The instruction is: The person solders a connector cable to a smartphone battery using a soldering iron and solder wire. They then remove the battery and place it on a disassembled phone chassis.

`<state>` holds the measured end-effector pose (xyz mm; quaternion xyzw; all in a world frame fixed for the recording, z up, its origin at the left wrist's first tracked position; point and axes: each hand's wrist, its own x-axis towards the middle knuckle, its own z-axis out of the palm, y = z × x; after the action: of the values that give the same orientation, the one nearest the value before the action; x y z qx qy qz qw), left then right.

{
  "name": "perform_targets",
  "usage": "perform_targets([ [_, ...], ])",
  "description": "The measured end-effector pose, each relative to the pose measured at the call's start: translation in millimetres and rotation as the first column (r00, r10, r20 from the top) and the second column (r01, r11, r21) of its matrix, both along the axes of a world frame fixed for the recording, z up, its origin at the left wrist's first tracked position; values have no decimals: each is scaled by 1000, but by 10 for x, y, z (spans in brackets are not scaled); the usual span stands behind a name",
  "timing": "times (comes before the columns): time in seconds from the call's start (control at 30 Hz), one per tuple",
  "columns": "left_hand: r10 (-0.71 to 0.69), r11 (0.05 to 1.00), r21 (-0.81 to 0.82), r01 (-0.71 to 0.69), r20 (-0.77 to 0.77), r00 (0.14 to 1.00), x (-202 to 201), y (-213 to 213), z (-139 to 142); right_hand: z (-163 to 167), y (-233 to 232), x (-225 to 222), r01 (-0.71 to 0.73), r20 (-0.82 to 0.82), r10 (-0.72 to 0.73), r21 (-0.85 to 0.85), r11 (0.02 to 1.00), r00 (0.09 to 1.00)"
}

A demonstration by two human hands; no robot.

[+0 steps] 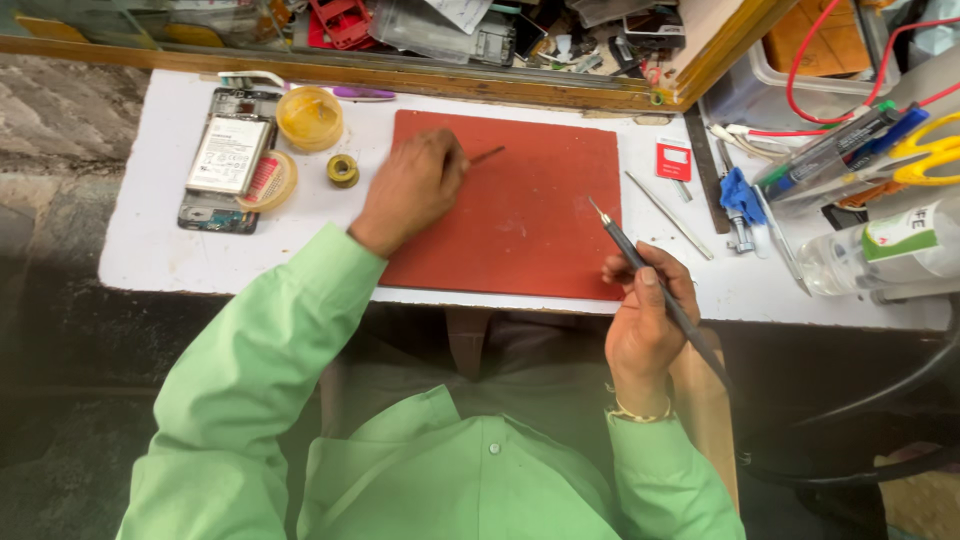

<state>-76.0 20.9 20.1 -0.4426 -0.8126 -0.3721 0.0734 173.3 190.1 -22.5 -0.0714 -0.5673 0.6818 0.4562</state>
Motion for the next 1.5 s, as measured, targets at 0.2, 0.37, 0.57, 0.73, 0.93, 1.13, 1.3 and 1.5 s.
perform_targets([
  [0.2, -408, 903, 274, 330, 785, 466, 349, 84, -110, 233, -78, -202, -69, 73, 58, 152, 986, 996],
  [0.37, -325, 917, 116, 382, 774, 544, 454, 90, -101, 268, -93, -359, -220, 209, 167, 258, 941, 963],
  [0.57, -294, 926, 135, 353, 844, 449, 465, 52, -88, 221, -45, -367, -160, 299, 44, 375, 913, 953],
  [0.73, -386, 919, 312, 240, 834, 395, 470, -11, -163, 217, -23, -378, -161, 308, 73, 274, 948, 949],
  [0.93, -434, 894, 392, 216, 646, 628, 633, -99, -196, 193, -55, -378, -159, 305, 69, 282, 946, 950],
  [1.13, -225, 966, 204, 160, 351, 909, 806, -117, -114, 174, -70, -411, -125, 325, 21, 302, 945, 946],
  [1.3, -141, 981, 154, 120, 134, 981, 857, -102, -147, 179, -77, -425, -43, 233, -30, 302, 952, 972],
  [1.5, -127, 983, 143, 119, 52, 991, 879, -100, -245, 153, -150, -282, 145, 134, -171, 185, 972, 976],
])
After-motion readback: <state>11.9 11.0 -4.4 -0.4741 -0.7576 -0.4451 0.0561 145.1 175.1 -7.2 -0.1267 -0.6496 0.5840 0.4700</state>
